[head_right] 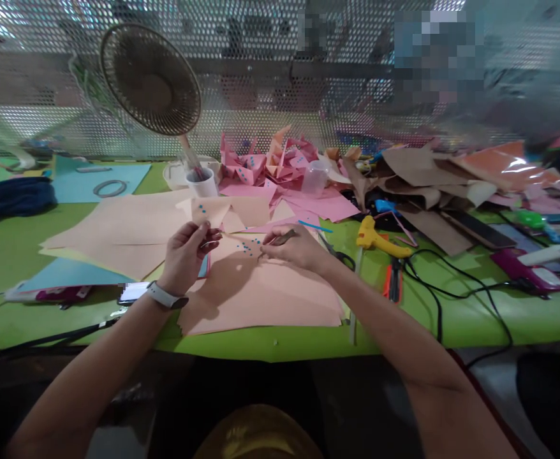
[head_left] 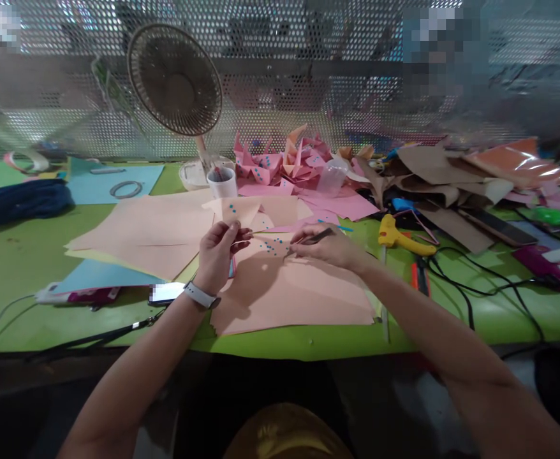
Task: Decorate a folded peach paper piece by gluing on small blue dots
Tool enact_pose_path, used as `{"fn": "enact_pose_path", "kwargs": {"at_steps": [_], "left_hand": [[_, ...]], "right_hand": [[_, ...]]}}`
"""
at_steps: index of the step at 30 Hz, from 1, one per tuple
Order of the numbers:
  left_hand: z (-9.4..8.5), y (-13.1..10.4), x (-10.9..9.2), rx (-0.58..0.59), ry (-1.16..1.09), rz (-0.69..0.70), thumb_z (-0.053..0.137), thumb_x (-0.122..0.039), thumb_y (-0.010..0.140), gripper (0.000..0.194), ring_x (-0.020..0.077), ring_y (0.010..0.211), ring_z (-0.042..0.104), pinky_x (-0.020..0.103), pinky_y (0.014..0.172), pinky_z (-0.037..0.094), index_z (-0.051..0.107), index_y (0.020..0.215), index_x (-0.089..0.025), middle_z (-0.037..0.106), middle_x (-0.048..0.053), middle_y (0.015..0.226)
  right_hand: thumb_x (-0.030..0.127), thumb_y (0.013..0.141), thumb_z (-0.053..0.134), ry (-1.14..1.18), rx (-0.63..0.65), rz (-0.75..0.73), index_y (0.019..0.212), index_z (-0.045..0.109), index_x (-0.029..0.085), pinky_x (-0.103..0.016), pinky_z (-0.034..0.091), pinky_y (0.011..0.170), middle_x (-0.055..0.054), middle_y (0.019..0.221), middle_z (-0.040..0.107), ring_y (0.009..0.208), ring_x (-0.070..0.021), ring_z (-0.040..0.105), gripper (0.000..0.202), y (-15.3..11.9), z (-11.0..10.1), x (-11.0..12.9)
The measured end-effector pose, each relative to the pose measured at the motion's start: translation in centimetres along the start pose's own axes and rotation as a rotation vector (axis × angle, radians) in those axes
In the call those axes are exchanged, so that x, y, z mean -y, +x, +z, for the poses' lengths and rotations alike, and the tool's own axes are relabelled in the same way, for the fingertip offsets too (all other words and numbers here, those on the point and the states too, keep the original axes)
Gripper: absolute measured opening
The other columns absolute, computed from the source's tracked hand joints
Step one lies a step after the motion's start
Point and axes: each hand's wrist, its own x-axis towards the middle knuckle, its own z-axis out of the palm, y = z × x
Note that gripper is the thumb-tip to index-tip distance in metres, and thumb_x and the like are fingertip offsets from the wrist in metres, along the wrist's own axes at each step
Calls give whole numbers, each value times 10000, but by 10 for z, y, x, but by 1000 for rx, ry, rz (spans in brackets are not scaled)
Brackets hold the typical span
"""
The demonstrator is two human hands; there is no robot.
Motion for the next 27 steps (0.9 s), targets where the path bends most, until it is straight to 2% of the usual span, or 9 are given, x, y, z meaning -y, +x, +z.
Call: {"fn": "enact_pose_path", "kwargs": {"at_steps": [2,5,13,19,23,27], "left_hand": [[0,0,0,2,-4,-4,730,-329,769,209,99,690,683,178,614,532,618,797,-154,717,41,786],[0,0,0,3,-3,-5,734,-328,765,212,99,687,683,179,613,532,616,787,-154,713,39,781],[0,-1,0,3,10,-9,734,-331,766,213,109,699,686,195,615,533,610,772,-157,713,39,780],[2,0,-1,-26,12,-22,736,-325,760,204,98,700,681,178,613,522,619,769,-157,712,36,782],[4,-1,-1,-30,17,-41,744,-327,749,208,98,709,679,174,613,518,618,768,-163,712,31,784],[4,-2,0,-27,35,-54,745,-331,747,211,102,712,680,180,613,517,621,774,-163,712,33,793]], "right_hand": [[292,738,710,-133,31,-40,759,712,181,-222,445,566,-12,730,728,675,-149,665,113,3,2,6],[300,746,712,-235,0,-62,711,719,181,-240,451,589,-26,734,729,685,-163,666,124,7,8,11],[364,802,682,-200,-45,-134,807,761,194,-288,496,656,-50,809,748,746,-205,686,188,2,6,-8],[446,797,680,200,-243,-212,868,745,190,-290,533,692,-53,869,748,810,-200,690,273,9,16,-33],[459,760,716,330,-255,-193,858,747,195,-315,545,740,-52,860,747,834,-205,689,284,14,30,-48],[455,762,715,368,-253,-189,852,744,191,-324,546,762,-59,878,743,844,-202,687,280,15,34,-51]]}}
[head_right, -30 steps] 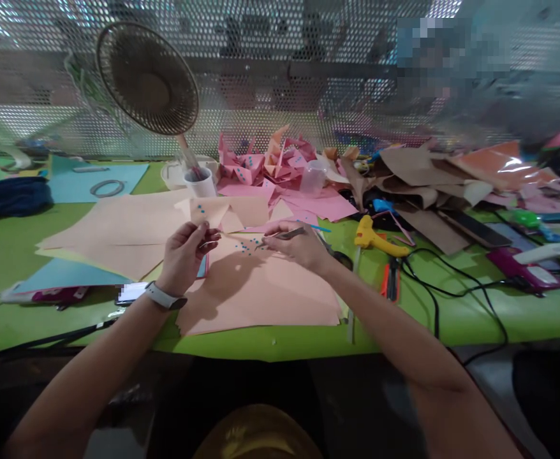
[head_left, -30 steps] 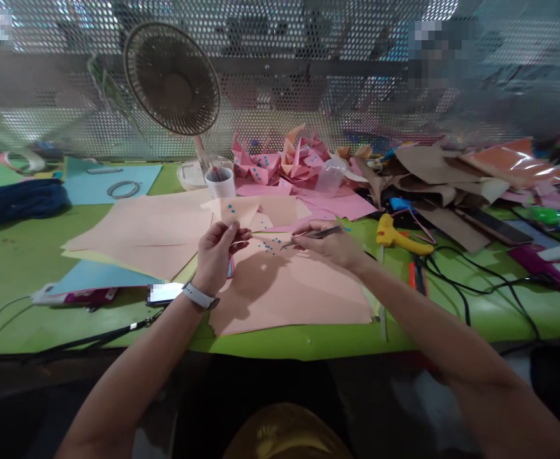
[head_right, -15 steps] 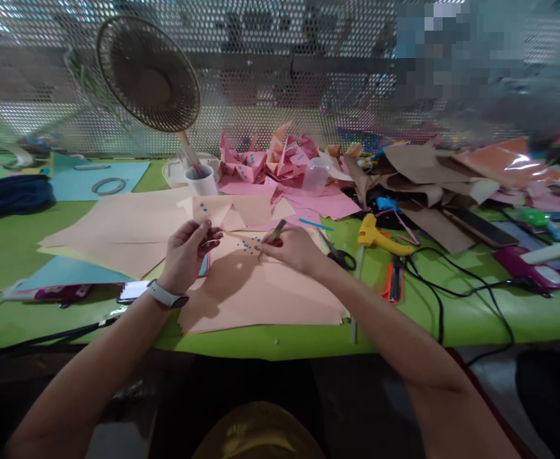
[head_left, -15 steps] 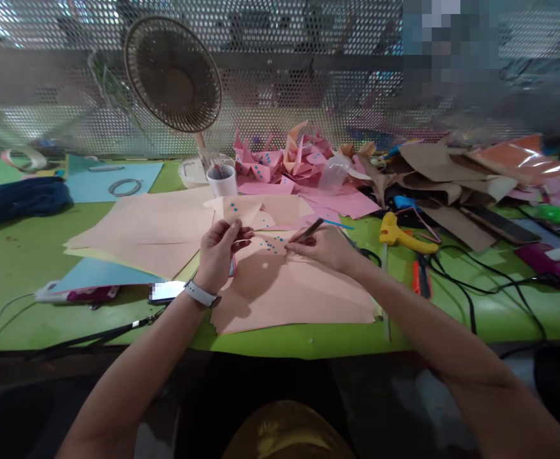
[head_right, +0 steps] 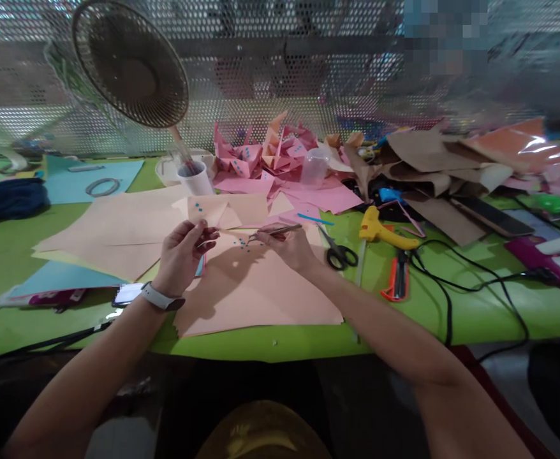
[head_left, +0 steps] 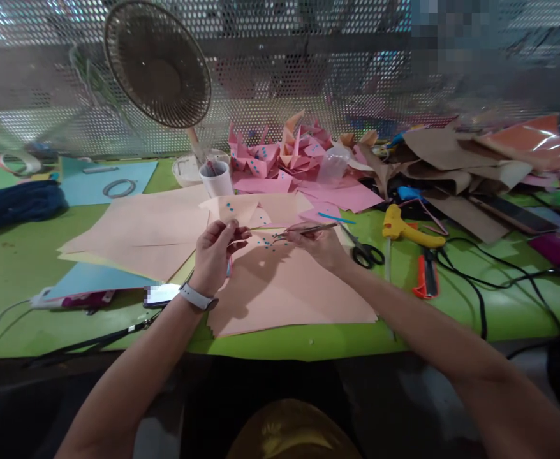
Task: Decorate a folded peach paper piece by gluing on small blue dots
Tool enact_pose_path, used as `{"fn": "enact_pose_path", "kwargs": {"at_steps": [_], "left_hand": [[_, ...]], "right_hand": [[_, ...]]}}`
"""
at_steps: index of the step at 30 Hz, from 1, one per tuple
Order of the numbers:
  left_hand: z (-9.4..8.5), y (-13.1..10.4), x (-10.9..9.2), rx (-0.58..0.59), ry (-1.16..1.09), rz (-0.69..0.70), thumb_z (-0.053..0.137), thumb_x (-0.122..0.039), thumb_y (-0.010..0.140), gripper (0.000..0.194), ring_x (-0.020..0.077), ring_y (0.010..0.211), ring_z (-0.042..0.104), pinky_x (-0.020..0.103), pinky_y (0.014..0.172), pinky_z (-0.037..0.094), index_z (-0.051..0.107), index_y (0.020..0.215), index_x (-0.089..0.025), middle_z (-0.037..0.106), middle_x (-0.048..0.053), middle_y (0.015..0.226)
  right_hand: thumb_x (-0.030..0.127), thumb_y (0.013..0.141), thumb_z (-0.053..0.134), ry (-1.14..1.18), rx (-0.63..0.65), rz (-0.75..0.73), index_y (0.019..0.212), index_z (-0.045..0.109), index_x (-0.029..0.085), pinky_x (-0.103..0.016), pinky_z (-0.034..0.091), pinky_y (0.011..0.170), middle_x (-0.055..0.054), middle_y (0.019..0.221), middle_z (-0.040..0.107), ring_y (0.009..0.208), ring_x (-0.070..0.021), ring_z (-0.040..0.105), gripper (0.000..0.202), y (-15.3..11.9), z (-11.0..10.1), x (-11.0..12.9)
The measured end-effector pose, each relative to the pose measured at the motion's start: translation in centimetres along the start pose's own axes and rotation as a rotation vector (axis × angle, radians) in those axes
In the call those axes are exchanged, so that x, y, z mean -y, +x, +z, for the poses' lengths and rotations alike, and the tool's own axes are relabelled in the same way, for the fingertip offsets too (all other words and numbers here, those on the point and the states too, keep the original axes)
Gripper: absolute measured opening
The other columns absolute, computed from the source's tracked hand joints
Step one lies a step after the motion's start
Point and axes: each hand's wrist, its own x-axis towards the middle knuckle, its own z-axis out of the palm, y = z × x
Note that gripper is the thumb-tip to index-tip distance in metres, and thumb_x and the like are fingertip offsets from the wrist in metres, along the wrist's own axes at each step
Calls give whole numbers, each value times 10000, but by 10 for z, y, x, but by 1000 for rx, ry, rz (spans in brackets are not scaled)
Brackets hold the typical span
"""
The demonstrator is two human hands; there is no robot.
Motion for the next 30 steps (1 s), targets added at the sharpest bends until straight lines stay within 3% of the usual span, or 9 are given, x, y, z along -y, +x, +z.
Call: {"fn": "enact_pose_path", "kwargs": {"at_steps": [22,30], "left_hand": [[-2,-1,1,26,-24,-20,746,-347,745,232,108,710,682,199,630,528,624,810,-160,713,30,777],[-2,0,2,15,8,-16,749,-363,743,250,114,708,684,210,639,525,615,802,-160,710,32,781]], "right_hand": [[482,727,725,1,53,110,803,732,173,-319,537,727,-64,806,735,782,-201,676,318,1,4,-4],[491,747,704,-7,65,86,813,734,179,-310,534,730,-58,828,733,798,-196,673,320,2,3,-8]]}}
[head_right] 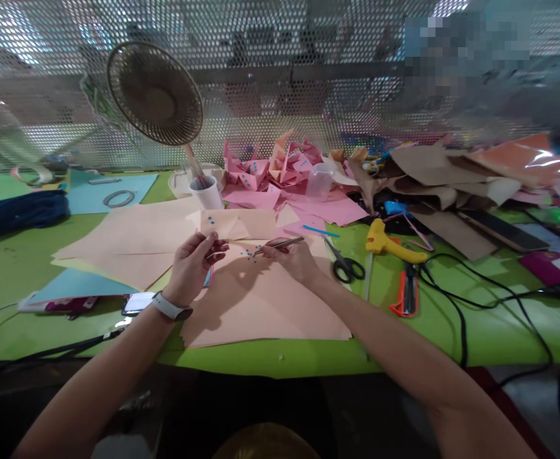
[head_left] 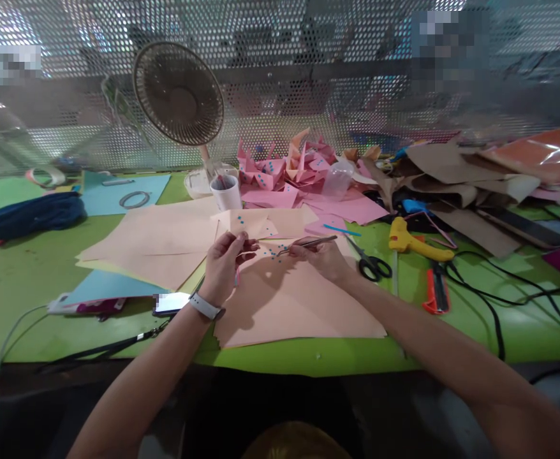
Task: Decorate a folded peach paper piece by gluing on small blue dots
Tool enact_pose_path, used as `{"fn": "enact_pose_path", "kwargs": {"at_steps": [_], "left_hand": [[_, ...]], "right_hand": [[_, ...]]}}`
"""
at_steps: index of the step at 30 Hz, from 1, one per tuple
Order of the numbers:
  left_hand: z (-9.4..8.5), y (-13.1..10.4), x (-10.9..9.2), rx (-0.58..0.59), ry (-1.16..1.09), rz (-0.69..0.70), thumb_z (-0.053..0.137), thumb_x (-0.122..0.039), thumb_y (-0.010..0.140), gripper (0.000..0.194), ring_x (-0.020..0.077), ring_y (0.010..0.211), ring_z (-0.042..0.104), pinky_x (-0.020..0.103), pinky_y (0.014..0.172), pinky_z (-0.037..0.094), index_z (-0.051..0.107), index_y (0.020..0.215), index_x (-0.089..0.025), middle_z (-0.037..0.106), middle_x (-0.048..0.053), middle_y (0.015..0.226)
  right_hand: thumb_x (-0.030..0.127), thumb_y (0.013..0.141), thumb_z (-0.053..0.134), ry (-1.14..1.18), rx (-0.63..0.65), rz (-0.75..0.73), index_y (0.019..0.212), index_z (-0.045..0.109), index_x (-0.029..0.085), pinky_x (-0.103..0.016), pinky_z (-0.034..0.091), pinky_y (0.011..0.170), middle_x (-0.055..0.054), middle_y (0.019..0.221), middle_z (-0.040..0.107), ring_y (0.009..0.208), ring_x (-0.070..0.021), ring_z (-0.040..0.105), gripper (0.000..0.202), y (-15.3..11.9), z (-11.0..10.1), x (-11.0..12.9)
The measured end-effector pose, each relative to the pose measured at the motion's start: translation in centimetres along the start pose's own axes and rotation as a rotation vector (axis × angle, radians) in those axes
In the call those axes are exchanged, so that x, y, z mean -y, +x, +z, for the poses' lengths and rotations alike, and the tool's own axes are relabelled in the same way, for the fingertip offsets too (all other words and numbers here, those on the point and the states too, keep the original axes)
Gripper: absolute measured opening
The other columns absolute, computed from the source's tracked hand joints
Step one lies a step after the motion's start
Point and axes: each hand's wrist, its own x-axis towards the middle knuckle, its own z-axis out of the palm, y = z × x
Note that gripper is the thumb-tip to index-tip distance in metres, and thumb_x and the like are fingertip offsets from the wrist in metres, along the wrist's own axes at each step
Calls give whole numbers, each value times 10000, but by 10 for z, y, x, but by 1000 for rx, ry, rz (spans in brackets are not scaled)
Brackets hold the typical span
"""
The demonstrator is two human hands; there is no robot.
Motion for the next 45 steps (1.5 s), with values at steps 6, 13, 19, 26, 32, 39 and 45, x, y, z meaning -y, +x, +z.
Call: {"fn": "enact_pose_path", "kwargs": {"at_steps": [6,13,19,26,32,39,45], "left_hand": [[0,1,0,4,-20,-3,760,-354,730,257,105,688,677,193,613,519,611,785,-153,704,27,769],[-1,1,0,13,-9,0,756,-359,732,258,110,706,684,195,620,518,604,790,-159,709,30,781],[0,-1,-1,-20,24,-12,735,-383,748,261,146,789,709,193,596,518,602,815,-169,727,55,875],[3,-6,-2,-4,47,-51,745,-382,739,248,202,966,692,175,564,525,621,816,-180,695,36,855],[10,-14,4,72,53,-160,773,-369,720,263,202,923,703,189,577,552,635,829,-174,703,42,857],[20,-20,5,130,23,-209,823,-344,662,316,200,851,723,201,579,567,586,783,-173,699,16,846],[17,-17,-2,13,-45,-73,793,-290,702,240,179,869,719,174,605,559,590,767,-181,675,-5,818]], "right_hand": [[474,742,717,-13,-2,-15,848,738,180,-311,527,742,-58,854,736,807,-195,667,314,0,-2,0],[477,747,714,23,-21,-26,818,737,183,-305,537,725,-53,828,737,789,-186,674,303,-2,-3,8],[450,729,743,82,-28,-37,832,738,194,-335,559,747,-48,842,746,803,-197,690,276,-11,-1,21],[373,790,719,62,-68,-157,876,742,238,-380,558,801,-33,875,748,850,-208,694,162,-27,-1,47],[387,793,716,132,-166,-182,899,735,247,-383,570,814,-27,915,748,858,-208,705,176,-32,5,56],[343,808,707,93,-198,-265,907,731,246,-381,571,841,-17,949,747,894,-200,706,140,-34,6,57],[340,836,683,-7,-188,-363,893,726,258,-310,587,682,9,791,742,717,-154,698,109,-34,2,52]]}}
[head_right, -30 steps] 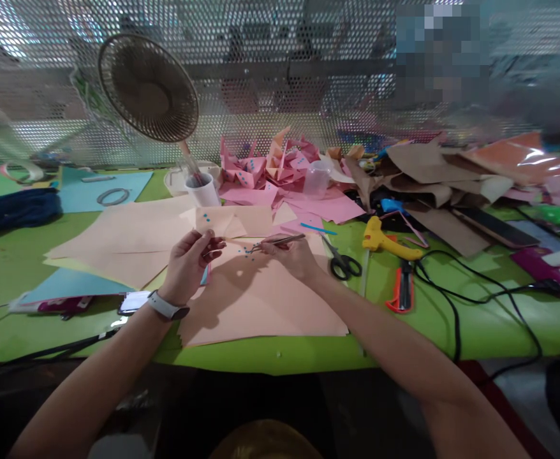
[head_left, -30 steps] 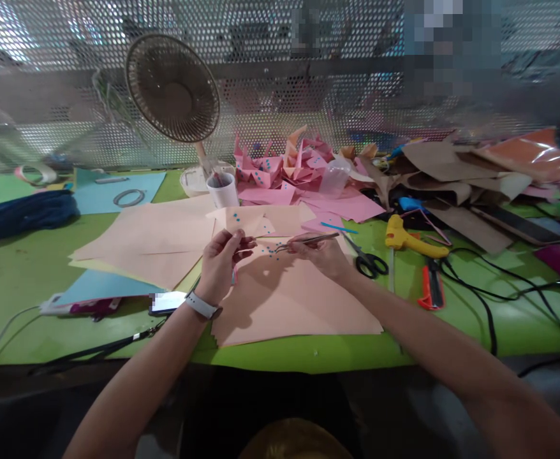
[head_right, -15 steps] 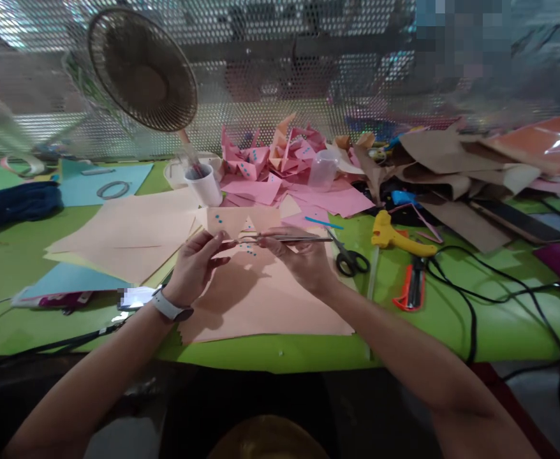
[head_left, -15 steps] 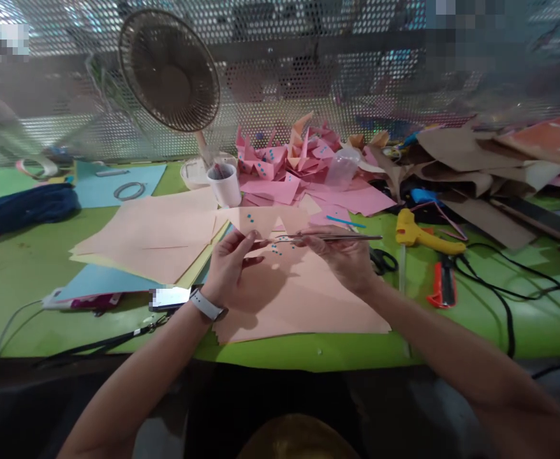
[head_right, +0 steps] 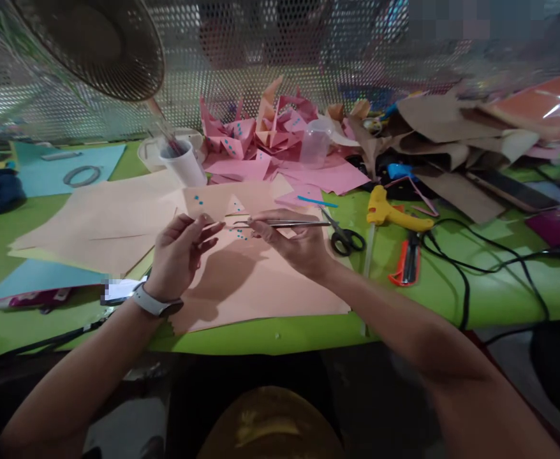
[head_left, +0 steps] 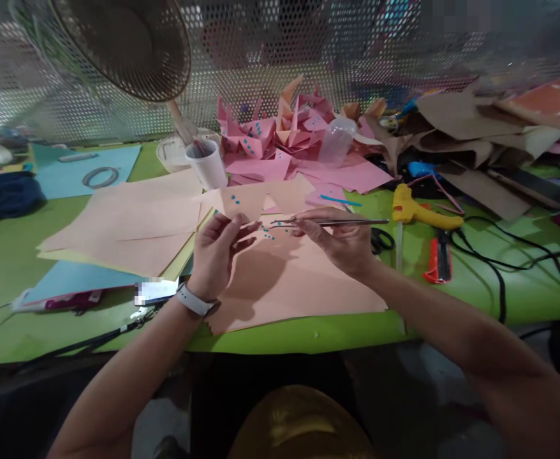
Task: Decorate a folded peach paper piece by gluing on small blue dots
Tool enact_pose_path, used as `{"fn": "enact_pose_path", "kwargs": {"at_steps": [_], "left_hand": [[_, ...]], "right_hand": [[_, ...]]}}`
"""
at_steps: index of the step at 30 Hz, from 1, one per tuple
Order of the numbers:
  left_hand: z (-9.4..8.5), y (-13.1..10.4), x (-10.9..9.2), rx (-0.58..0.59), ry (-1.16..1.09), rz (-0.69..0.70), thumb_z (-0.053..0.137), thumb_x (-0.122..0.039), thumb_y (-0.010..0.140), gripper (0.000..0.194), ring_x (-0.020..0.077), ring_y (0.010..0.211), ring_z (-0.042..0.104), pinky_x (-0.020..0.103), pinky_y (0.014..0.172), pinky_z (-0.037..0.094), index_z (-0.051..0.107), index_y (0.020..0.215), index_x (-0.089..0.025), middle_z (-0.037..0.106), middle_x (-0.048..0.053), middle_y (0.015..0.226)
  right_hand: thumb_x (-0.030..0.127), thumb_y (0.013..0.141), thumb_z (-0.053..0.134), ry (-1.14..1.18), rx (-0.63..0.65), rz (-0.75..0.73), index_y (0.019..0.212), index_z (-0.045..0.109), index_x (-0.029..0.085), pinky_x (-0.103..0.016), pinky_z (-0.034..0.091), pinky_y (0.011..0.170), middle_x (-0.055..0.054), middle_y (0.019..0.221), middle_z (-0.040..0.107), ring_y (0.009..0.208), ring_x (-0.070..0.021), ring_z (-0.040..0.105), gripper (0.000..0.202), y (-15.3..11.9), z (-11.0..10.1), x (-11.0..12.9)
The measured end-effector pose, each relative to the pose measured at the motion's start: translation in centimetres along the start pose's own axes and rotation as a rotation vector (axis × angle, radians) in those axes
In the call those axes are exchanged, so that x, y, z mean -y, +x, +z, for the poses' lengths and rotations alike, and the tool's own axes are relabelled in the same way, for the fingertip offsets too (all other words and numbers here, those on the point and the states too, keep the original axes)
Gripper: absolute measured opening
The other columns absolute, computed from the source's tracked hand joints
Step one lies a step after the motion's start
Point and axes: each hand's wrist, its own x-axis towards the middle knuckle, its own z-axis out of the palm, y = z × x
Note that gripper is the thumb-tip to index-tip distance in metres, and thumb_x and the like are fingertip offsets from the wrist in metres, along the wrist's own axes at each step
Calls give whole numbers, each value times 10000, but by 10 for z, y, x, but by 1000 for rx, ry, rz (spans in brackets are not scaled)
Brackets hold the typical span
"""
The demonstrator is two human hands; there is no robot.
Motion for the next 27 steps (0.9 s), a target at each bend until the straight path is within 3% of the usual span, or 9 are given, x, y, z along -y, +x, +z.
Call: {"fn": "enact_pose_path", "kwargs": {"at_steps": [8,17,27], "left_hand": [[-8,9,-1,-64,-15,98,787,-280,706,243,186,923,707,178,593,547,561,743,-197,676,-1,857],[-9,10,0,-39,-5,77,785,-290,703,264,188,912,709,192,624,557,544,745,-190,673,0,829],[-10,12,2,-25,-5,72,777,-279,717,235,177,891,712,205,641,561,563,754,-189,673,0,825]], "right_hand": [[398,771,732,-10,71,159,815,729,189,-289,592,592,-28,761,731,631,-153,687,214,9,2,-22],[411,745,748,83,128,289,868,740,195,-298,573,672,-29,809,731,721,-161,690,249,12,5,-52],[433,701,770,145,118,324,837,731,205,-298,558,732,-25,813,742,773,-166,692,269,10,15,-56]]}}
